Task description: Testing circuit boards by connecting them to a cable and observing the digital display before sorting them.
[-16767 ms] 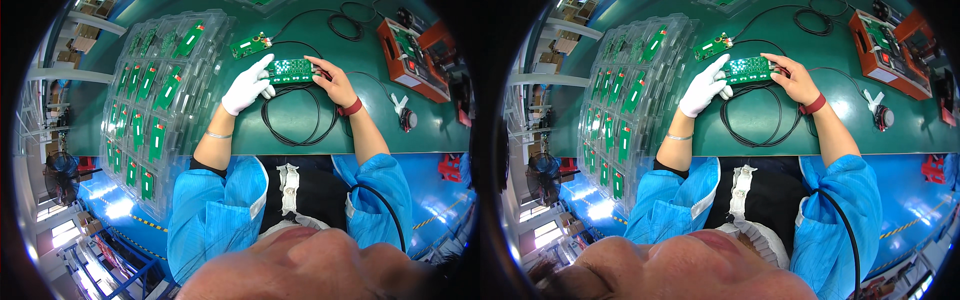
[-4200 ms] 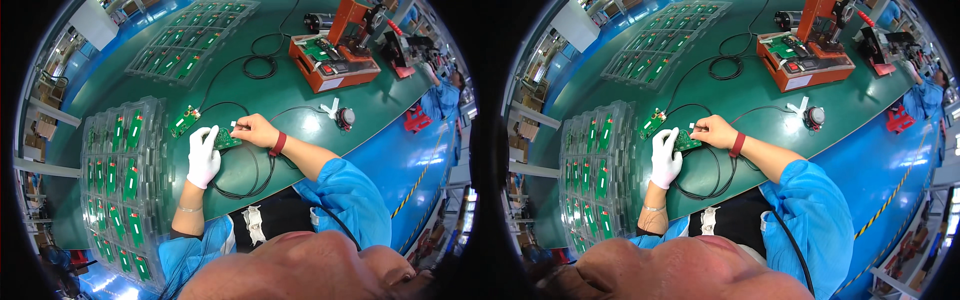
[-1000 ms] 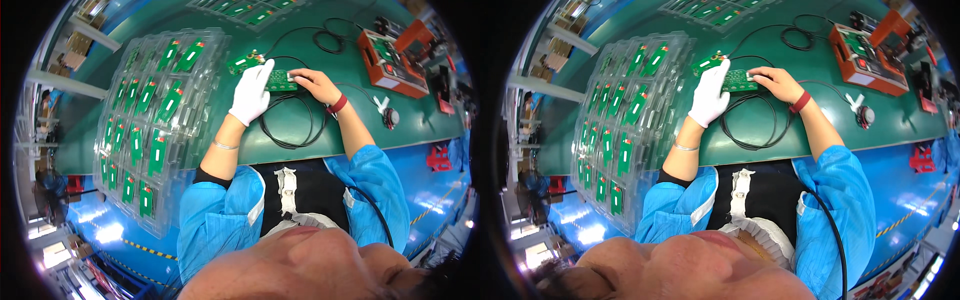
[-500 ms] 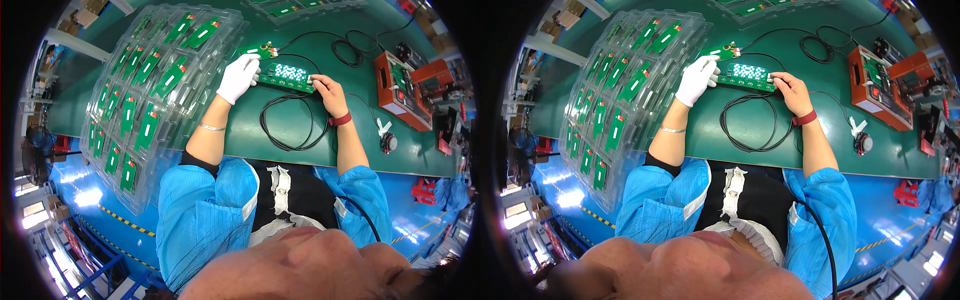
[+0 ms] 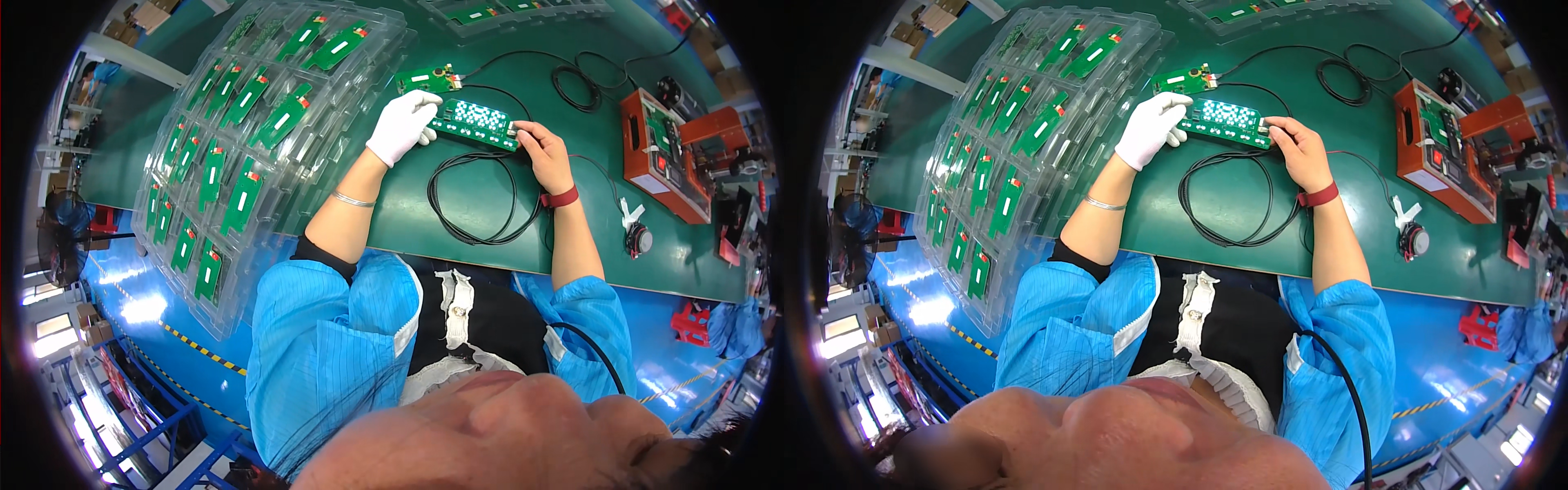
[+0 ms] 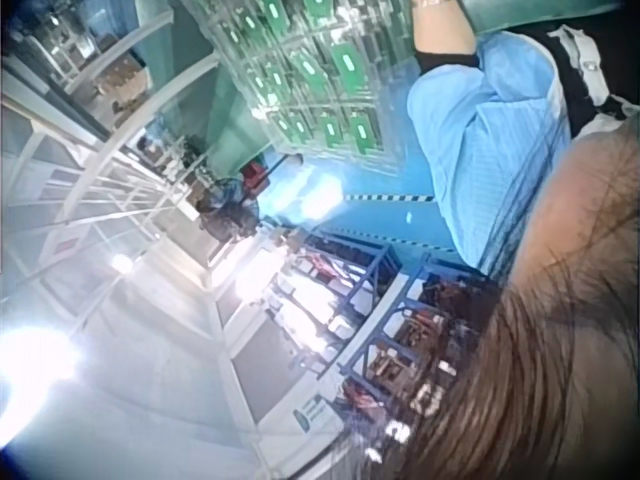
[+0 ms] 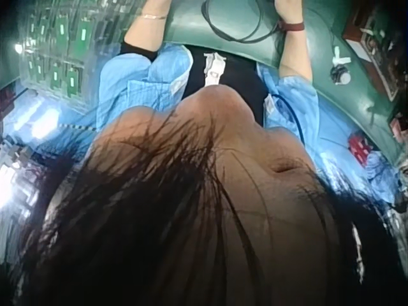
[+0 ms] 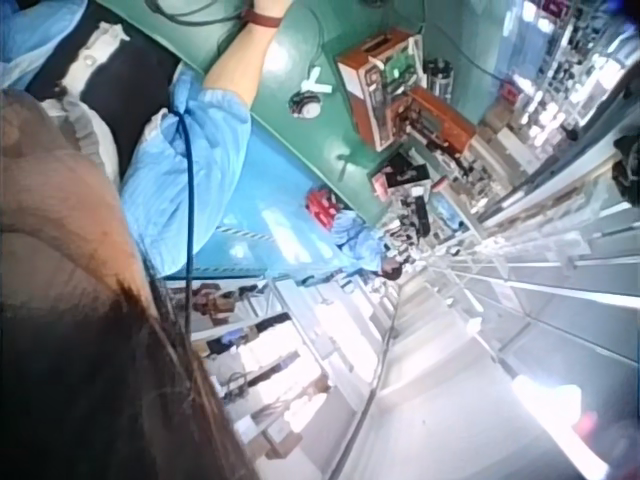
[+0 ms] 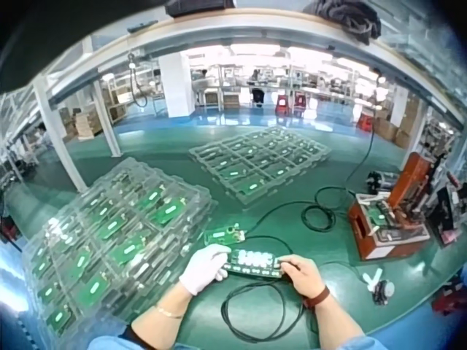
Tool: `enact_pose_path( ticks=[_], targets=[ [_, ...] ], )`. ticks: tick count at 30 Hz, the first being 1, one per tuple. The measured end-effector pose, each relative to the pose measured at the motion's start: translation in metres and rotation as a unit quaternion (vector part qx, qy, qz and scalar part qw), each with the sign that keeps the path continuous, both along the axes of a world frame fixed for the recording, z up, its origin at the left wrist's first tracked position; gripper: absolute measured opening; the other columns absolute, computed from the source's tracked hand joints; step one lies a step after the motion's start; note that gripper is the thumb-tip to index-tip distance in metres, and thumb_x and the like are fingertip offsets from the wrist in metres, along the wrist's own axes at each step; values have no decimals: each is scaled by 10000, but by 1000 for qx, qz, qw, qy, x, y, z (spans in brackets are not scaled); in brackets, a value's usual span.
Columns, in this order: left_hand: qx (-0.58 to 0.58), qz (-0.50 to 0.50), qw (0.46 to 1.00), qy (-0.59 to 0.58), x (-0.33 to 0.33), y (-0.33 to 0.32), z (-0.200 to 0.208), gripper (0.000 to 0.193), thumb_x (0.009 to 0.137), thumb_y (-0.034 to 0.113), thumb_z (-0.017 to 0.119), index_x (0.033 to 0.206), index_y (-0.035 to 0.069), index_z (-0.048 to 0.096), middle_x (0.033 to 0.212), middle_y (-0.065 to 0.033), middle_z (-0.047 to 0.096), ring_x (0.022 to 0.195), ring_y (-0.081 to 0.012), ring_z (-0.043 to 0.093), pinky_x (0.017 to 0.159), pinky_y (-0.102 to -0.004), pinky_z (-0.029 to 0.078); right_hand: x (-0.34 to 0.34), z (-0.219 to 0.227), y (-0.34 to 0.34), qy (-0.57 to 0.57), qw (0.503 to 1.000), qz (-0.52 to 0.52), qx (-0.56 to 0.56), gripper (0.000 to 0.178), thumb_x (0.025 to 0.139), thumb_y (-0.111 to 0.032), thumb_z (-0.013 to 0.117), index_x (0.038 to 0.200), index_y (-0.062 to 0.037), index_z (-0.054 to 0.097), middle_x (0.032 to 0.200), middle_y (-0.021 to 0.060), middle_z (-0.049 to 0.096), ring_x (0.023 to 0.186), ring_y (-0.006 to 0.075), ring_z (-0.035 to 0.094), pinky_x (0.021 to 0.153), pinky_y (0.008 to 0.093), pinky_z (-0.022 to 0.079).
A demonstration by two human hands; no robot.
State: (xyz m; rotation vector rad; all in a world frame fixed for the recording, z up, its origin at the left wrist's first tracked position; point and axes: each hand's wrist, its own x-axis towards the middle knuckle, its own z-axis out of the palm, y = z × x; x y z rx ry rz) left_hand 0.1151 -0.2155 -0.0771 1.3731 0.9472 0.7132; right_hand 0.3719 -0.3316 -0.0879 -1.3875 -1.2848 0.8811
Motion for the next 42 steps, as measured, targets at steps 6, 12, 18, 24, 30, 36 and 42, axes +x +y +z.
enact_pose_path(
  ticks=[6,12,18,24,30,36,42],
  targets=[
    [-7,-2,999,-36,-1,-1,-1,274,945,93,546,1179,-13,642,907,-95,641,689,-142,638,605,-231,513,-1,2,0,-27,1000,-12,-8,233,951,-69,599,1148,4,701,948,41,693,826,115,602,777,217,484],
    [122,-9,992,-13,2,-2,-8,284,907,36,559,1171,-17,649,992,-109,668,799,-162,647,719,-251,535,-5,3,2,-180,976,-10,126,224,889,-33,660,1100,-17,734,1043,71,719,927,174,639,837,262,506],
    [222,0,975,-15,3,1,-22,305,879,-24,541,1161,-20,657,1064,-123,684,895,-184,651,801,-276,542,-9,3,4,-226,960,-13,167,226,831,-4,700,1046,-37,761,1105,89,724,990,230,652,868,310,522],
    [201,5,980,-9,10,-2,-19,319,849,-69,522,1126,-13,671,1055,-103,703,887,-191,669,797,-276,541,-6,3,2,-220,961,-23,164,223,840,-9,696,1053,-36,758,1101,78,724,985,224,654,867,303,523],
    [179,-7,984,14,7,-2,-18,334,879,-51,508,1178,-26,655,1080,-129,686,934,-185,656,809,-273,538,-9,5,2,-213,965,-19,153,219,841,-9,697,1049,-36,759,1101,77,723,980,220,652,861,298,524],
    [180,-5,984,16,7,-4,-18,326,875,-59,502,1157,-22,662,1076,-119,692,904,-184,658,800,-268,534,-10,5,1,-211,965,-21,153,217,841,-6,696,1046,-36,760,1087,77,725,965,217,652,852,295,526],
    [182,-1,983,11,9,-4,-17,319,871,-66,496,1133,-16,670,1073,-109,695,893,-186,666,792,-269,535,-9,5,1,-212,965,-18,154,216,842,-6,695,1045,-39,761,1078,78,725,946,217,654,844,294,527]
  ],
)
